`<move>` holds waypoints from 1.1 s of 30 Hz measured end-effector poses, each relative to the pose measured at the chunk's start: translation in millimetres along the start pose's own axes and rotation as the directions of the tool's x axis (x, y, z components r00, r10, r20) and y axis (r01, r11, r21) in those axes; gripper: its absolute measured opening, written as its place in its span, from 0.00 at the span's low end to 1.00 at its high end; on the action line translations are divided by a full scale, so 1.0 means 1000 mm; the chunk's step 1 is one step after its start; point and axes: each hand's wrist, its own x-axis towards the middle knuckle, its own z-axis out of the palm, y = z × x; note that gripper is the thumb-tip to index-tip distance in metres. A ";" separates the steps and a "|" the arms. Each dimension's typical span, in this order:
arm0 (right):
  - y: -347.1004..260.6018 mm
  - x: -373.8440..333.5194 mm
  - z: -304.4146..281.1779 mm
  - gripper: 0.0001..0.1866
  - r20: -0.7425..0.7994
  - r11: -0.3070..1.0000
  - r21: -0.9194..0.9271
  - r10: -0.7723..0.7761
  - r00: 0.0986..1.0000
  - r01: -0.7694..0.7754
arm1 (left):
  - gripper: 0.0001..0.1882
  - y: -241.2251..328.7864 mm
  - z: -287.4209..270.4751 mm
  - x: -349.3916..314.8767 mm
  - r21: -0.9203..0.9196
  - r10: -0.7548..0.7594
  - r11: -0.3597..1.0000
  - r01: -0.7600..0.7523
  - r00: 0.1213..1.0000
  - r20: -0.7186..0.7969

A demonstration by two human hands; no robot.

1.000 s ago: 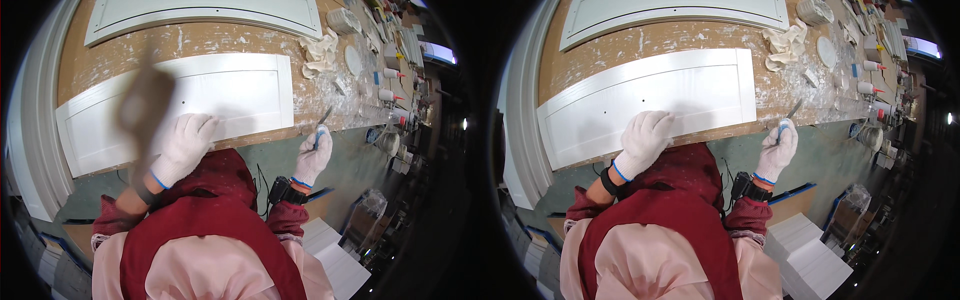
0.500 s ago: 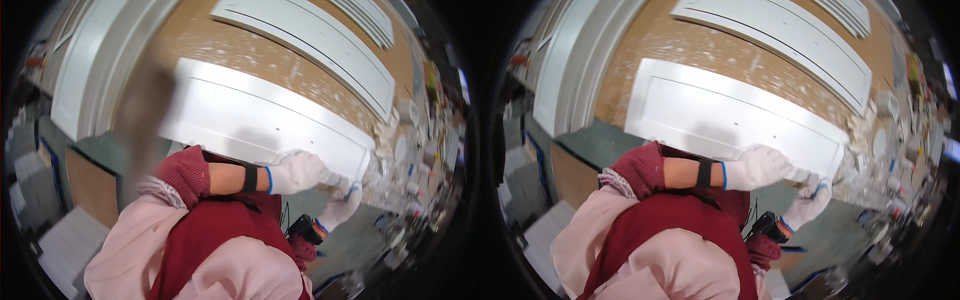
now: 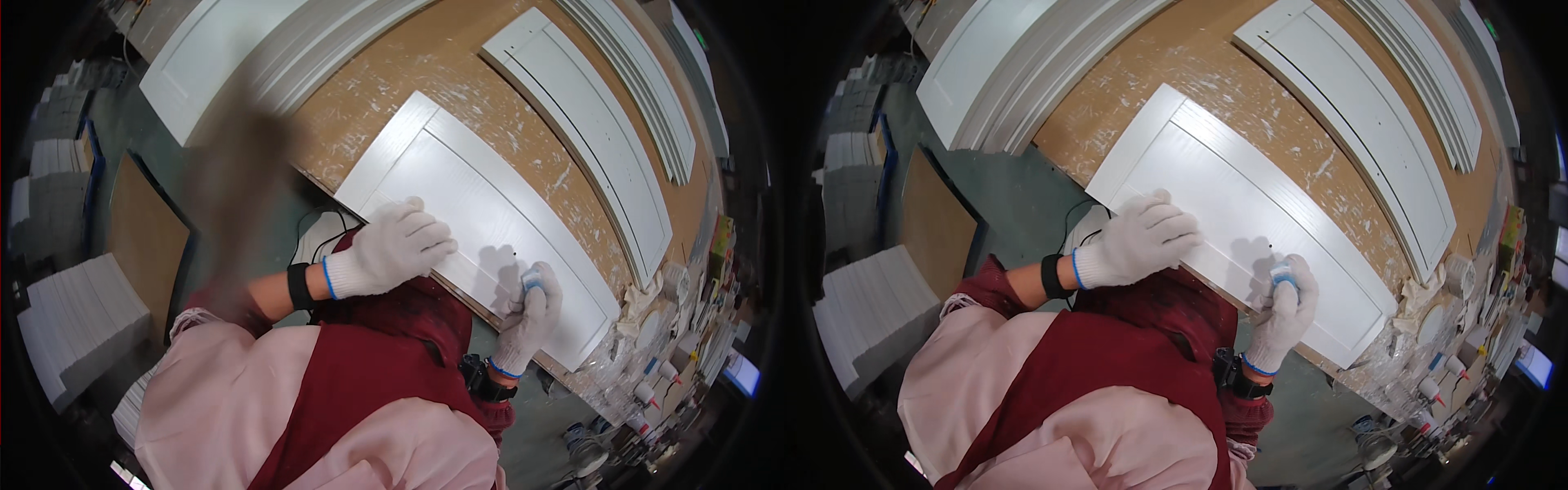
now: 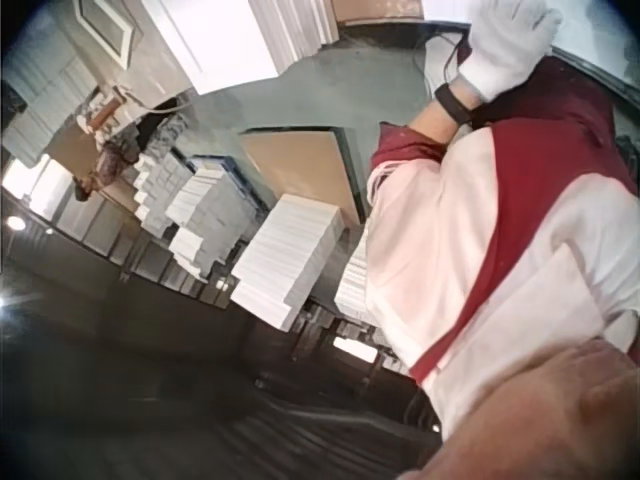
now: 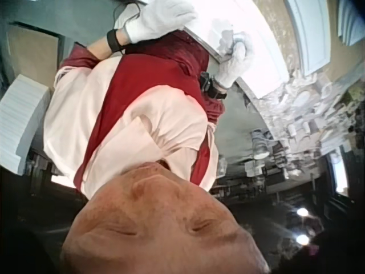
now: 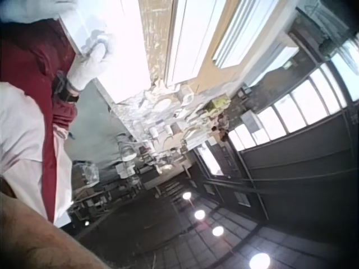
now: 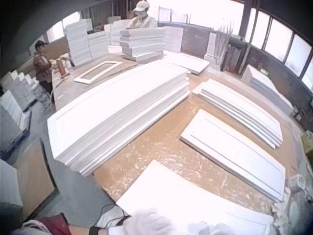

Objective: Cleaning and inspecting white wooden furniture panels using a cleaning sponge and a rag.

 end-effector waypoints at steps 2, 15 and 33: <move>-0.011 0.001 0.023 0.17 0.117 0.993 -0.112 0.043 0.992 -0.030 | 0.17 0.004 0.011 -0.002 -0.047 -0.010 0.999 0.006 0.996 -0.091; -0.022 -0.010 0.128 0.19 0.348 0.668 -0.666 -0.116 0.930 0.333 | 0.20 0.027 0.058 0.016 -0.612 -0.271 0.699 0.370 0.929 0.252; 0.000 -0.009 0.169 0.16 0.297 0.514 -0.816 -0.019 0.955 0.264 | 0.22 0.041 0.108 -0.014 -0.908 -0.076 0.399 0.124 0.992 0.102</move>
